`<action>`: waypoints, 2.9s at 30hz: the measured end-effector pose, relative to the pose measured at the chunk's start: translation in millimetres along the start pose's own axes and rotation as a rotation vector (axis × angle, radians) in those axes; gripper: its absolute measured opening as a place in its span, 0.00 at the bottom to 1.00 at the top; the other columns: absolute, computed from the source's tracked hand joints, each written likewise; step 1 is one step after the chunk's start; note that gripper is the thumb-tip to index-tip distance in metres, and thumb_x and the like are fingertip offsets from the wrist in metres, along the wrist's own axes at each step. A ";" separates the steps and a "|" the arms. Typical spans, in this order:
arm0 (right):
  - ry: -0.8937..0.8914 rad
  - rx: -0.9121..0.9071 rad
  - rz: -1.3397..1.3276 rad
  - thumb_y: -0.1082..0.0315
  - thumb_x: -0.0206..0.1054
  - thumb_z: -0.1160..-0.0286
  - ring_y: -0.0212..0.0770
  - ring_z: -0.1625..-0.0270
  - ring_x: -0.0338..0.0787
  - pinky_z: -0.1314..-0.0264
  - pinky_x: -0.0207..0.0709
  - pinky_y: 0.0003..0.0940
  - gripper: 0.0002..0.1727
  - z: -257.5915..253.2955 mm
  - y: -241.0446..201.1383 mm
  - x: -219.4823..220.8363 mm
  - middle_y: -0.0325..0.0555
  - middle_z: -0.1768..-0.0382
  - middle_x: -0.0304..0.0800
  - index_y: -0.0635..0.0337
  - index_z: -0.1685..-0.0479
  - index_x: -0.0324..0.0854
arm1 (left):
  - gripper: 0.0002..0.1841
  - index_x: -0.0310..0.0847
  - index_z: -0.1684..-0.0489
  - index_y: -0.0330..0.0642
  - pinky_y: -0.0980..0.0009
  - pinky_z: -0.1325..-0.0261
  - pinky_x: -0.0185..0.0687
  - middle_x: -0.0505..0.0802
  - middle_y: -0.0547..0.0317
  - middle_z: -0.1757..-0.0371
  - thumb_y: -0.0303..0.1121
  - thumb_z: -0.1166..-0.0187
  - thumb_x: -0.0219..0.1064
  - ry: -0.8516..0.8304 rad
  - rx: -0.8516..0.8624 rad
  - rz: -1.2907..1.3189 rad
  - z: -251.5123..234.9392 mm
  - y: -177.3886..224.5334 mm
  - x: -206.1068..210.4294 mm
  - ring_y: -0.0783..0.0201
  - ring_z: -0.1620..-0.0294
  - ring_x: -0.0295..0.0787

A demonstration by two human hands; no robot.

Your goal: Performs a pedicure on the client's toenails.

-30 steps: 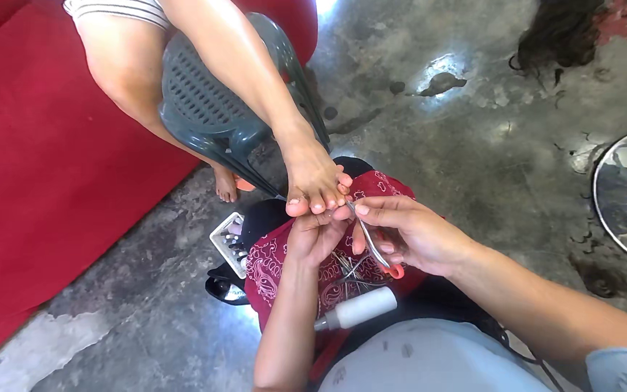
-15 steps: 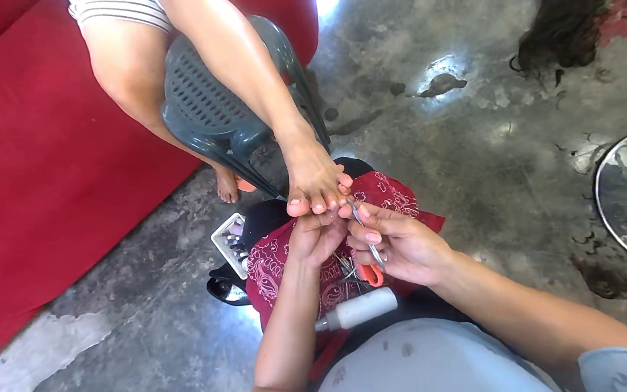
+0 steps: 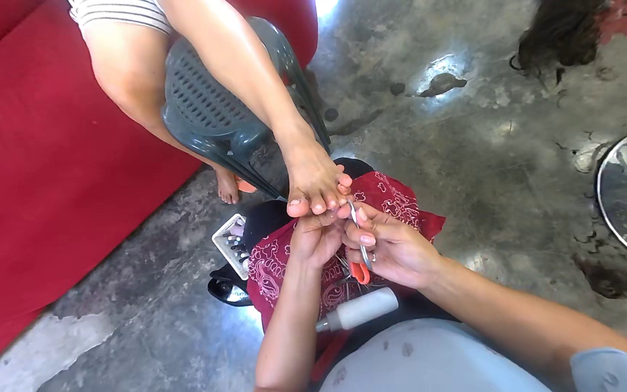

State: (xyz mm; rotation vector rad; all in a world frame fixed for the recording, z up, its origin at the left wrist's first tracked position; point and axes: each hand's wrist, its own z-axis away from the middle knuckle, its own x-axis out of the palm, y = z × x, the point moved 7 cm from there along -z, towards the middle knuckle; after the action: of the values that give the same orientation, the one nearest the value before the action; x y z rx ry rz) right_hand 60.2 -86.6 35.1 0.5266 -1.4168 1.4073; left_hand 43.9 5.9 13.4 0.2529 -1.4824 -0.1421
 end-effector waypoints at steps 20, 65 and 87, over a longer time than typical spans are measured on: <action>-0.016 -0.050 -0.064 0.63 0.60 0.13 0.26 0.72 0.78 0.64 0.76 0.21 0.09 -2.0 4.6 -1.6 0.34 0.73 0.77 0.48 0.44 0.84 | 0.13 0.86 0.46 0.40 0.66 0.42 0.88 0.93 0.55 0.55 0.23 0.28 0.71 0.026 -0.015 0.012 1.1 -1.6 -0.3 0.62 0.52 0.93; 0.067 0.035 0.106 0.62 0.49 0.07 0.23 0.77 0.82 0.75 0.76 0.14 0.19 0.4 -12.6 -4.2 0.43 0.67 0.90 0.60 0.42 0.85 | 0.13 0.85 0.46 0.41 0.67 0.50 0.90 0.93 0.56 0.57 0.23 0.26 0.67 0.023 0.005 -0.004 -0.8 0.4 1.5 0.63 0.55 0.93; 0.057 -0.089 0.434 0.66 0.49 0.08 0.22 0.78 0.79 0.75 0.73 0.15 0.17 0.8 -23.5 -7.8 0.39 0.72 0.88 0.59 0.43 0.84 | 0.15 0.85 0.46 0.40 0.66 0.46 0.89 0.92 0.55 0.56 0.21 0.31 0.72 0.000 0.033 -0.001 -3.8 0.1 1.7 0.63 0.53 0.92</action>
State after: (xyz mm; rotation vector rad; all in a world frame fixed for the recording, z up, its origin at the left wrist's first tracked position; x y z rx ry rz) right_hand 83.0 -95.1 39.5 0.1202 -1.6003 1.6719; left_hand 47.9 5.9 14.8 0.2799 -1.4856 -0.1183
